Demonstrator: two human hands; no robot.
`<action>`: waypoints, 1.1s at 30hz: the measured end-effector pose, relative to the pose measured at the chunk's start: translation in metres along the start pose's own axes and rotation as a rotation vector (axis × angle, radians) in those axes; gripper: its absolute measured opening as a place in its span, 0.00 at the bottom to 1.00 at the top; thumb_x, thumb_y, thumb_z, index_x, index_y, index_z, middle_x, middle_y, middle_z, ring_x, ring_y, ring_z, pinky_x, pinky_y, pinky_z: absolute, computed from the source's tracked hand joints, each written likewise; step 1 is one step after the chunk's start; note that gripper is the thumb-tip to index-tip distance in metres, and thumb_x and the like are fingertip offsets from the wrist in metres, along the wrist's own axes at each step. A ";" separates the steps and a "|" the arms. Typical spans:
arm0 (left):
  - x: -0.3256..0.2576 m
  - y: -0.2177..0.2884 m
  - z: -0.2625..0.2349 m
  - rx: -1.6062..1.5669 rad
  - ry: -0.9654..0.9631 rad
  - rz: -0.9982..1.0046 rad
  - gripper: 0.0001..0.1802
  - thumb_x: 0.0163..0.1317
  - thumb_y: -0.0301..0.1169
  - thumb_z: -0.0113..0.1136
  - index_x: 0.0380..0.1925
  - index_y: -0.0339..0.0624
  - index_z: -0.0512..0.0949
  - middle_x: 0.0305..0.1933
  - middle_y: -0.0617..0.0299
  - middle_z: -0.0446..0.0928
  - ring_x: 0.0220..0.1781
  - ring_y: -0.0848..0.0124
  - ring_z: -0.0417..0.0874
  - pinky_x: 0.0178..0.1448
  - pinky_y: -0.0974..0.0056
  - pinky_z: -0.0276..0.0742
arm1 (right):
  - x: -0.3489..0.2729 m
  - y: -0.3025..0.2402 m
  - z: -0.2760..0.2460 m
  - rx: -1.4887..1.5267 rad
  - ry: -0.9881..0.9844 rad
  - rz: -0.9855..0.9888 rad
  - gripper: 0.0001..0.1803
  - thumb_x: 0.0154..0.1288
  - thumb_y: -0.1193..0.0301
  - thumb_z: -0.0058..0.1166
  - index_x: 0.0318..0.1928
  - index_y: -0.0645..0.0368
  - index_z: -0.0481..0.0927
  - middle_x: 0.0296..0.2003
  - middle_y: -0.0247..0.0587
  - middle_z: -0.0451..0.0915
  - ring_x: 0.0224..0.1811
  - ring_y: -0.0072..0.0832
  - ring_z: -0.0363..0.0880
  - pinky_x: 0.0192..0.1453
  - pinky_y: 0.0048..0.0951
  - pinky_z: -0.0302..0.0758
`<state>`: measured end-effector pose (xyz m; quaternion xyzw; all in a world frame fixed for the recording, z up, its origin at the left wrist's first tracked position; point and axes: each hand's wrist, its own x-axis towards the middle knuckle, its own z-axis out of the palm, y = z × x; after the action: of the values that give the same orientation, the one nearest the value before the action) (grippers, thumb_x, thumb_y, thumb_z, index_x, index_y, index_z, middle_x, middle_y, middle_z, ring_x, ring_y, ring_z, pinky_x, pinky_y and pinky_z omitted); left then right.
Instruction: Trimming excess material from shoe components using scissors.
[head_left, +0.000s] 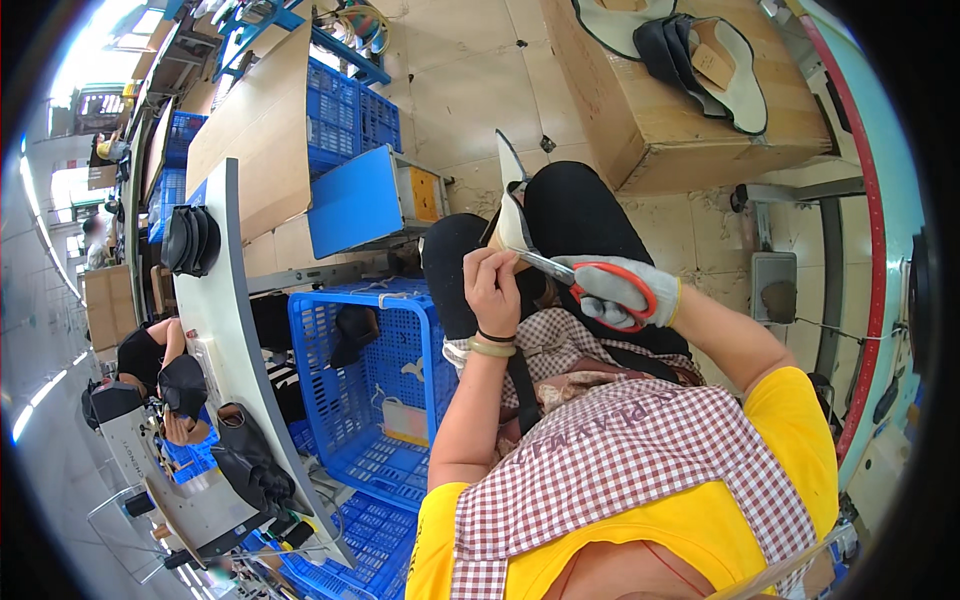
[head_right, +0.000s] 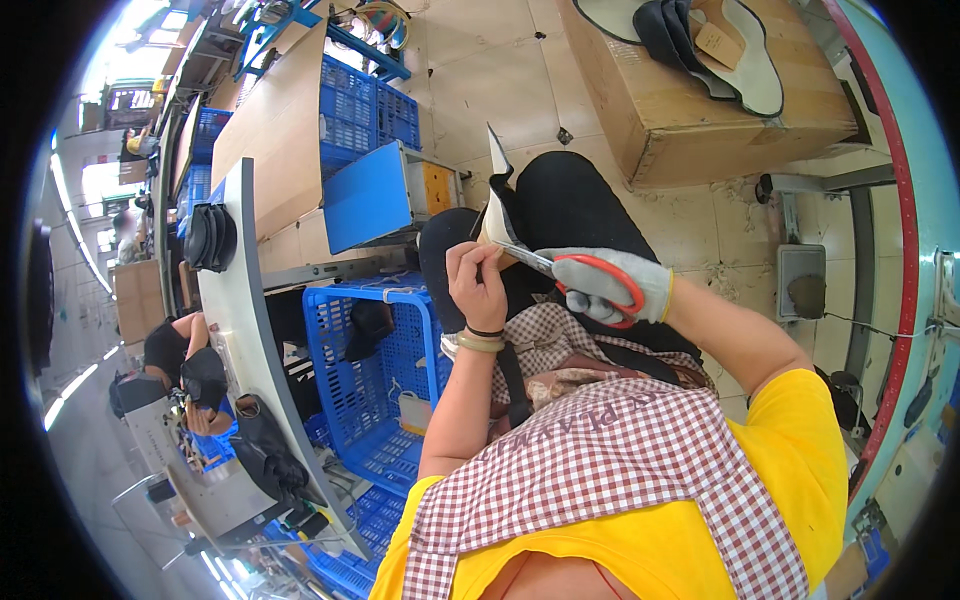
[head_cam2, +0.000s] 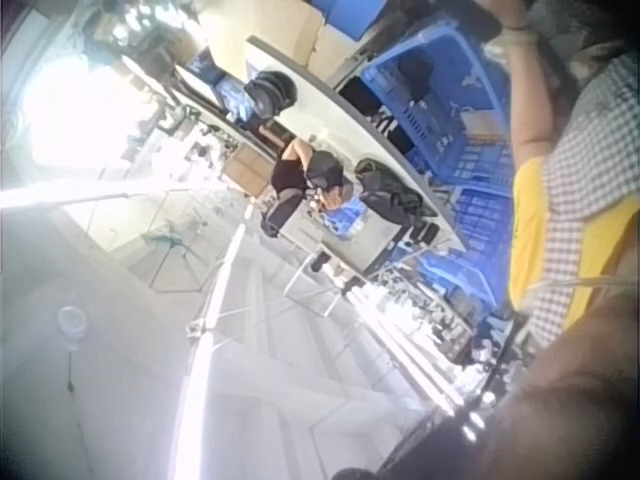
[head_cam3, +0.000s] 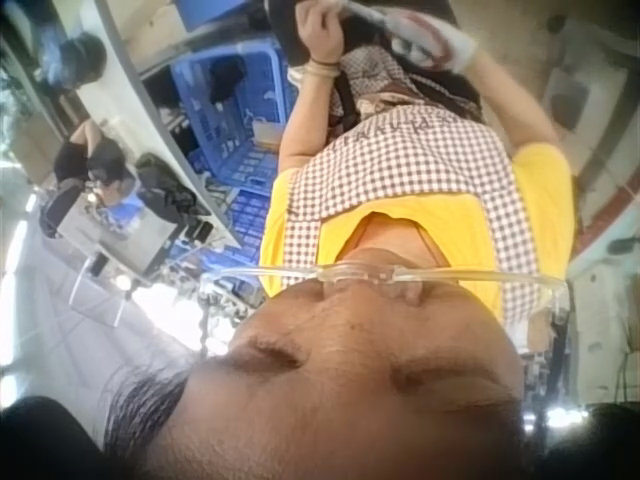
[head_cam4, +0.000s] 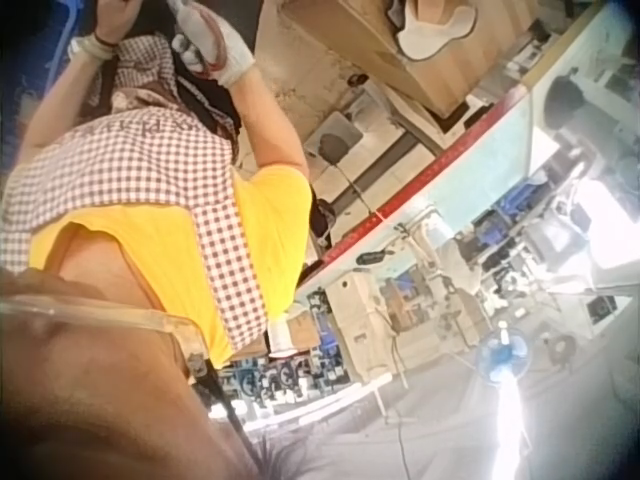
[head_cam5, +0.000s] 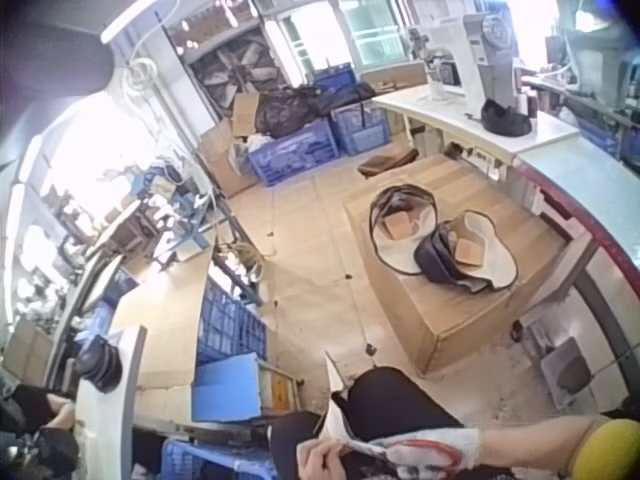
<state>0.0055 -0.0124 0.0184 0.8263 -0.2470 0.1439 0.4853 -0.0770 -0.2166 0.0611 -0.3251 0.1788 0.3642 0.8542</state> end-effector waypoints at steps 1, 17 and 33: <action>0.000 0.001 0.001 -0.001 -0.001 0.000 0.03 0.55 0.19 0.61 0.29 0.35 0.78 0.33 0.55 0.73 0.35 0.63 0.75 0.40 0.65 0.72 | 0.001 0.005 0.001 0.063 -0.018 -0.038 0.27 0.68 0.56 0.51 0.64 0.49 0.65 0.26 0.28 0.74 0.17 0.12 0.69 0.16 0.11 0.67; -0.015 0.017 0.018 -0.896 -0.007 -0.946 0.07 0.67 0.29 0.55 0.38 0.35 0.75 0.36 0.63 0.78 0.36 0.77 0.79 0.40 0.72 0.78 | 0.001 0.061 0.023 0.259 0.133 -0.223 0.29 0.69 0.54 0.50 0.66 0.46 0.62 0.28 0.31 0.74 0.18 0.13 0.67 0.19 0.12 0.65; -0.046 0.022 0.024 -1.164 -0.156 -1.003 0.03 0.66 0.26 0.55 0.37 0.38 0.75 0.38 0.65 0.77 0.40 0.76 0.78 0.50 0.71 0.75 | -0.004 0.071 0.023 0.227 0.222 -0.257 0.30 0.69 0.53 0.49 0.67 0.46 0.61 0.26 0.29 0.72 0.17 0.14 0.65 0.18 0.13 0.62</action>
<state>-0.0449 -0.0296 0.0010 0.4586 0.0875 -0.3048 0.8301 -0.1302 -0.1652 0.0498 -0.2848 0.2689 0.1918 0.8999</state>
